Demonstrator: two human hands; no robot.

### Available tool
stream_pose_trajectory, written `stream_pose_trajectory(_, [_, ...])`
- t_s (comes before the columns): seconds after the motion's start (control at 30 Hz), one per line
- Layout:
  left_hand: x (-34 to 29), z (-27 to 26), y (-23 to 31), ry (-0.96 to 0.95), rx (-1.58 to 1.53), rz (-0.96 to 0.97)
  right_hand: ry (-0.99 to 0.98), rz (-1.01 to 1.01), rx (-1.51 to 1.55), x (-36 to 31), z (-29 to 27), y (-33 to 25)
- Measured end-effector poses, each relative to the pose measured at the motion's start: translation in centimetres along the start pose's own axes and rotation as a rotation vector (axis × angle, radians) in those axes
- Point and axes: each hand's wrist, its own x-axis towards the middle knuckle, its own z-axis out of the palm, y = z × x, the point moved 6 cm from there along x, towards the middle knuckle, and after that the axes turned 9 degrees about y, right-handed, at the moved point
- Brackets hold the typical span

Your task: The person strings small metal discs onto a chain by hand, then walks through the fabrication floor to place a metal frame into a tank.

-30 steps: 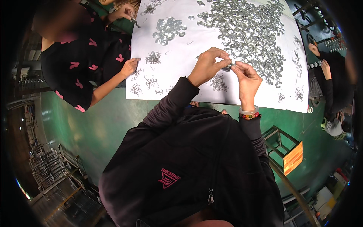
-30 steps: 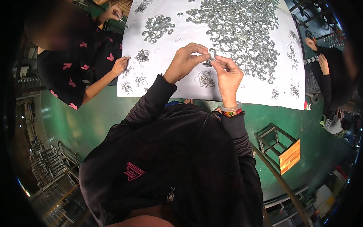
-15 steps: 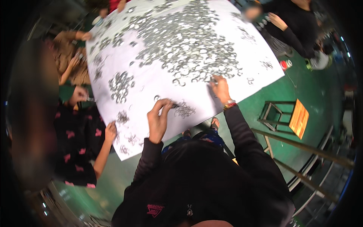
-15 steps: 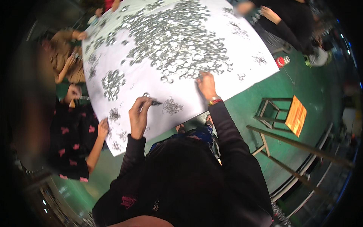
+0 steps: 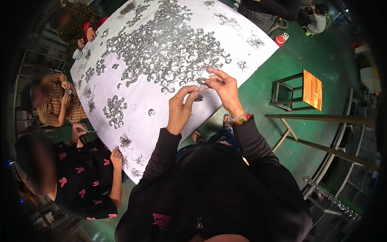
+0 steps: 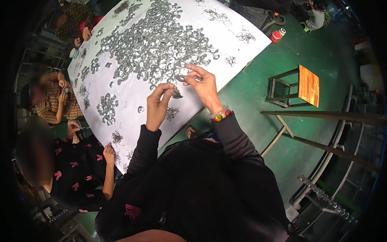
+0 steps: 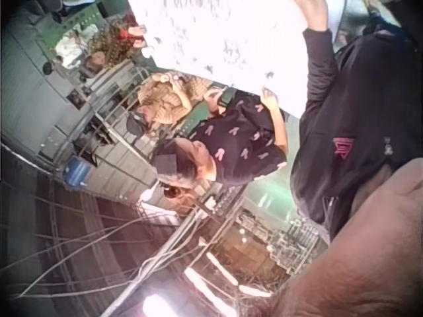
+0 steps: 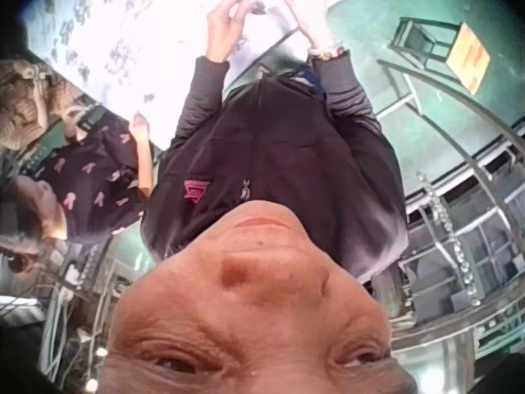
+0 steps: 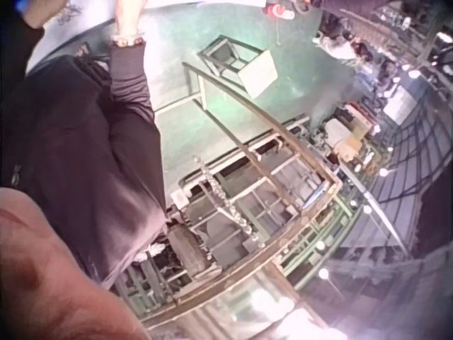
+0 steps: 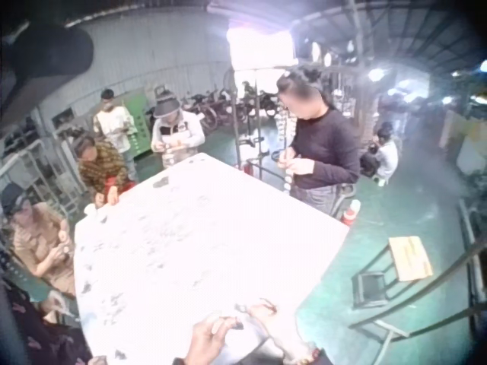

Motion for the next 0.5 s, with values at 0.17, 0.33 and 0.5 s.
stream_pose_trajectory(0.17, [0.6,5.5,1.6,-0.08,0.007,0.158,0.178,-0.15,-0.034,-4.0,-4.4,-4.6])
stream_pose_trajectory(0.33, [0.3,11.0,1.3,-0.159,0.049,0.219,0.211,-0.07,0.327,-3.3,-9.2,-4.6])
stream_pose_trajectory(0.5, [0.2,15.8,0.3,-0.224,0.018,0.157,0.3,-0.056,0.35,-2.3,-14.3,-5.0])
